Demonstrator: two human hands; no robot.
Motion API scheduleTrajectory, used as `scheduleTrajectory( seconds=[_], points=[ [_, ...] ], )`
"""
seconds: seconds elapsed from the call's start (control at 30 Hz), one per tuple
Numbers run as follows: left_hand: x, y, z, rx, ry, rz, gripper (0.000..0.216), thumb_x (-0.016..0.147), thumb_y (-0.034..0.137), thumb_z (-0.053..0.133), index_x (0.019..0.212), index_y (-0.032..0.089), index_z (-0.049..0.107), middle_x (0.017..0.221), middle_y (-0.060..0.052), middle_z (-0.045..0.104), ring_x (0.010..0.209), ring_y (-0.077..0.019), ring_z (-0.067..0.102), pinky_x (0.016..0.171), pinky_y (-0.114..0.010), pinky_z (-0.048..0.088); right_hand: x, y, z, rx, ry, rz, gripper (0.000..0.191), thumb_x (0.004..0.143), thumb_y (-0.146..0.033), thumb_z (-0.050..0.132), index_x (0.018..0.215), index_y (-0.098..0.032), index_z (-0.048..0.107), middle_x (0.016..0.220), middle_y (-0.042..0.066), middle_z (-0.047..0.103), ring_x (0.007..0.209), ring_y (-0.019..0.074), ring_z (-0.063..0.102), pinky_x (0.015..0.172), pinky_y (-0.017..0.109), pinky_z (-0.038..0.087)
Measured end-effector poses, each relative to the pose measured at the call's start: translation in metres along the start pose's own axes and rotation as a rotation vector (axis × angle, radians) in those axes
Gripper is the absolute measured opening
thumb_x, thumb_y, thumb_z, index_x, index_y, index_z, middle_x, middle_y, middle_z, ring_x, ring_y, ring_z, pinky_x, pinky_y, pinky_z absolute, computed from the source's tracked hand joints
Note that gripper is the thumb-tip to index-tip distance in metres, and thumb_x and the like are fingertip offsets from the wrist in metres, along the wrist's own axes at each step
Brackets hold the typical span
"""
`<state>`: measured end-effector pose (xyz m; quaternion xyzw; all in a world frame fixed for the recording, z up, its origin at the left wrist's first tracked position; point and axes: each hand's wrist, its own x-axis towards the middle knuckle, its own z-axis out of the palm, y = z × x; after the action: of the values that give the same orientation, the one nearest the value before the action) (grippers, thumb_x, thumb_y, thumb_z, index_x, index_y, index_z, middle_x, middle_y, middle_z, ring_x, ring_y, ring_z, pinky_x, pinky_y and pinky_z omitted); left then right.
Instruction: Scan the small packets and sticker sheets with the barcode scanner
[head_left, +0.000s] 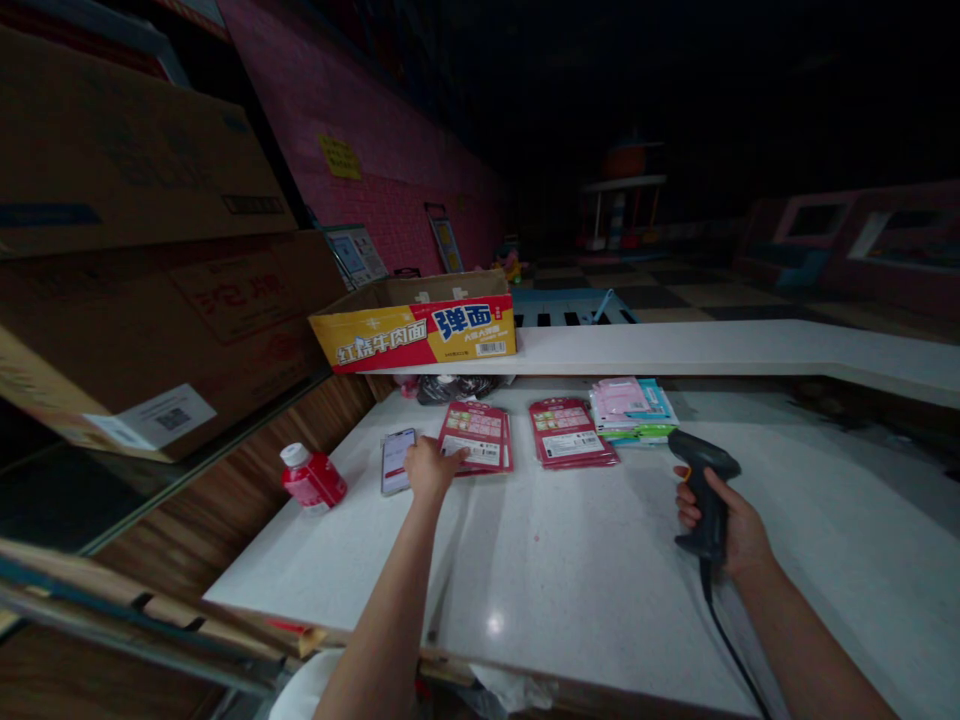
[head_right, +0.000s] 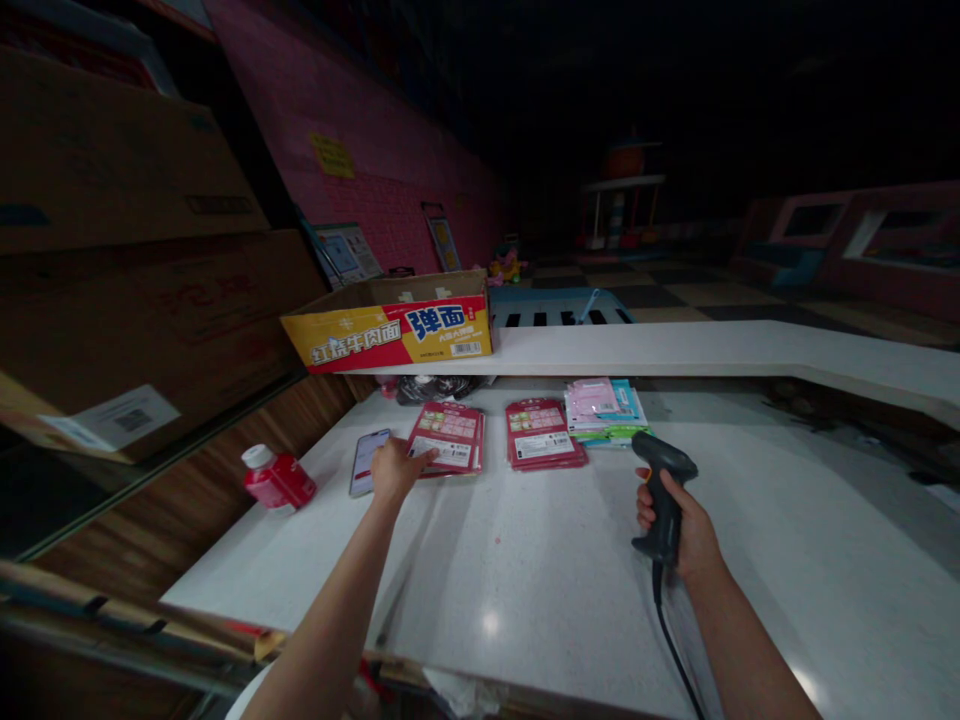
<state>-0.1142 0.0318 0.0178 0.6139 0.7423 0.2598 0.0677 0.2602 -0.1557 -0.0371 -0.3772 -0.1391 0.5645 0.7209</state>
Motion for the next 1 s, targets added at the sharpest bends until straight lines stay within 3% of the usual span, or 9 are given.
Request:
scheduleTrajectory(
  seconds=[0.1,0.2,0.33,0.5,0.73,1.0],
  points=[
    [0.0,-0.001,-0.004,-0.415,-0.028,-0.132,0.03,0.074,0.032,0.074,0.09,0.016,0.054,0.084,-0.01,0.068,0.088,-0.0289,0.069,0.075,-0.038,0.054,0.0,0.0,0.0,-0.001,-0.006,-0.001,0.036,0.066,-0.04,0.081,0.091,-0.016,0.068,0.058,-0.003,0.053,0.045,0.0084,0.044,0.039,0.019,0.041],
    [-0.004,-0.002,-0.006,-0.956,-0.209,-0.314,0.021,0.077,0.023,0.072,0.084,0.016,0.053,0.068,-0.003,0.065,0.065,-0.0191,0.068,0.061,-0.033,0.058,0.001,0.0,-0.001,-0.006,-0.003,-0.002,0.038,0.065,-0.041,0.082,0.09,-0.016,0.068,0.057,-0.003,0.053,0.044,0.0081,0.044,0.039,0.019,0.041],
    [-0.025,0.0,0.003,-1.345,-0.365,-0.267,0.03,0.067,0.022,0.082,0.085,0.014,0.059,0.08,-0.005,0.072,0.069,-0.0152,0.07,0.066,-0.03,0.061,0.0,0.001,0.0,-0.016,0.006,-0.004,0.04,0.064,-0.041,0.083,0.09,-0.015,0.068,0.058,-0.003,0.054,0.044,0.008,0.045,0.039,0.019,0.041],
    [-0.056,0.014,0.037,-1.495,-0.373,-0.011,0.057,0.062,0.04,0.085,0.108,0.016,0.061,0.108,-0.011,0.073,0.091,-0.0248,0.072,0.08,-0.04,0.061,-0.002,0.002,0.0,-0.045,-0.003,-0.029,0.039,0.065,-0.041,0.083,0.09,-0.016,0.068,0.057,-0.003,0.054,0.044,0.0083,0.045,0.039,0.019,0.04],
    [-0.064,0.013,0.074,-1.473,-0.248,0.092,0.052,0.067,0.048,0.08,0.103,0.015,0.061,0.11,-0.013,0.072,0.102,-0.0281,0.069,0.093,-0.045,0.054,-0.005,0.006,0.006,-0.192,-0.048,-0.042,0.044,0.065,-0.044,0.083,0.096,-0.018,0.066,0.054,-0.003,0.055,0.04,0.0092,0.044,0.036,0.02,0.038],
    [-0.063,0.008,0.079,-1.439,-0.208,0.128,0.053,0.069,0.053,0.077,0.103,0.015,0.061,0.11,-0.013,0.071,0.103,-0.0271,0.068,0.096,-0.044,0.052,-0.033,0.017,0.063,-0.499,-0.178,-0.037,0.046,0.07,-0.052,0.079,0.097,-0.018,0.063,0.054,-0.004,0.057,0.036,0.0096,0.046,0.034,0.021,0.036]
  ],
)
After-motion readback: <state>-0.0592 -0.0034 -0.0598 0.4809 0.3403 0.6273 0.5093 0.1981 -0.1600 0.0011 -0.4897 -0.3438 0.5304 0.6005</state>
